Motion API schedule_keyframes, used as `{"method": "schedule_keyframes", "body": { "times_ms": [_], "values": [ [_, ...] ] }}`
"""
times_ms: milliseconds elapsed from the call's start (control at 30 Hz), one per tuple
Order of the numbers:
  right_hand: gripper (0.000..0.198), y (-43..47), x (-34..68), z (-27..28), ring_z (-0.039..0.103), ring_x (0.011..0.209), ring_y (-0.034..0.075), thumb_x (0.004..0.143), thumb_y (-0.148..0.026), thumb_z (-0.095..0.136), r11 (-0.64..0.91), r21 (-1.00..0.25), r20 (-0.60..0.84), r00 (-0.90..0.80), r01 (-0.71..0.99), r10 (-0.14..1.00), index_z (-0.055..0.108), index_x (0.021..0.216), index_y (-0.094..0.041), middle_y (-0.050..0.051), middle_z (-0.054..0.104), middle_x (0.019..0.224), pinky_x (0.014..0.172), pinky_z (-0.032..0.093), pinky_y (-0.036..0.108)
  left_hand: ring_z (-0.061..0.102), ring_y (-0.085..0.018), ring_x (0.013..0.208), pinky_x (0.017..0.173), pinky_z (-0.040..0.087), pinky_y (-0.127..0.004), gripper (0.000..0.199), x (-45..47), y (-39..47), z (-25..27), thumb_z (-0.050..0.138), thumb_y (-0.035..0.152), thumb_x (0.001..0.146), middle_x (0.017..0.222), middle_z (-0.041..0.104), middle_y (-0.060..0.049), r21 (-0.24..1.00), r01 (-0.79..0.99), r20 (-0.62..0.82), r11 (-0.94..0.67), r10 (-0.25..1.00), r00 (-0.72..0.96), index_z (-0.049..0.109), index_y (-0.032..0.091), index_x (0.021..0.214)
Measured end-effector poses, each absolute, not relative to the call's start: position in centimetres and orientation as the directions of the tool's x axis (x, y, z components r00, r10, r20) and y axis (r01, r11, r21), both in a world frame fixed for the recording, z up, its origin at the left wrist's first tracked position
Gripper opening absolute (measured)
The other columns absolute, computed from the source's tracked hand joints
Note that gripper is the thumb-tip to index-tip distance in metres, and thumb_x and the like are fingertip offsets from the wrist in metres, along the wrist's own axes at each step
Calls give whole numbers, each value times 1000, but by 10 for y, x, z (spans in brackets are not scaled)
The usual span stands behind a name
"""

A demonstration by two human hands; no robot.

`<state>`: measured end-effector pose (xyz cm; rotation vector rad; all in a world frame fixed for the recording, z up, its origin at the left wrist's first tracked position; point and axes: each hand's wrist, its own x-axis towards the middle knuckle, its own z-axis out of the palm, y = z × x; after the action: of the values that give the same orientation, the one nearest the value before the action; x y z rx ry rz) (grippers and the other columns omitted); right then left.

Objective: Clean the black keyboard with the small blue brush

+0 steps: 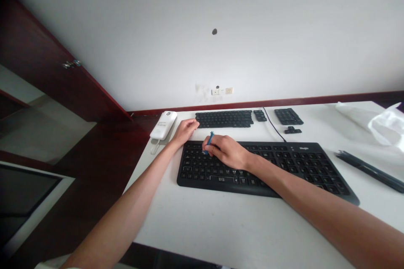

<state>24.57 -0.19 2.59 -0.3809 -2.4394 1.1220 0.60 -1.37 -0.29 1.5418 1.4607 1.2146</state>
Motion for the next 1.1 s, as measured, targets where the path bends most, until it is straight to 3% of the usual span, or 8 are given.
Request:
{"method": "schedule_keyframes", "body": {
  "times_ms": [167,1100],
  "values": [
    [31,-2,245,26,63,75,18,110,-40,44,583,-810,252,-857,67,449,66,104,-19,1,67,80,73,46,30,33,-10,57,57,24,-28,38,6,-14,-3,57,43,91,58,37,5,917,365,196,-162,979,-57,45,19,65],
    [30,-2,244,25,63,76,18,110,-39,44,605,-794,254,-869,64,426,65,101,-19,2,67,82,75,47,31,34,-11,56,56,24,-28,38,7,-15,0,57,44,92,58,37,5,920,359,189,-158,981,-52,44,19,65]
  ]
}}
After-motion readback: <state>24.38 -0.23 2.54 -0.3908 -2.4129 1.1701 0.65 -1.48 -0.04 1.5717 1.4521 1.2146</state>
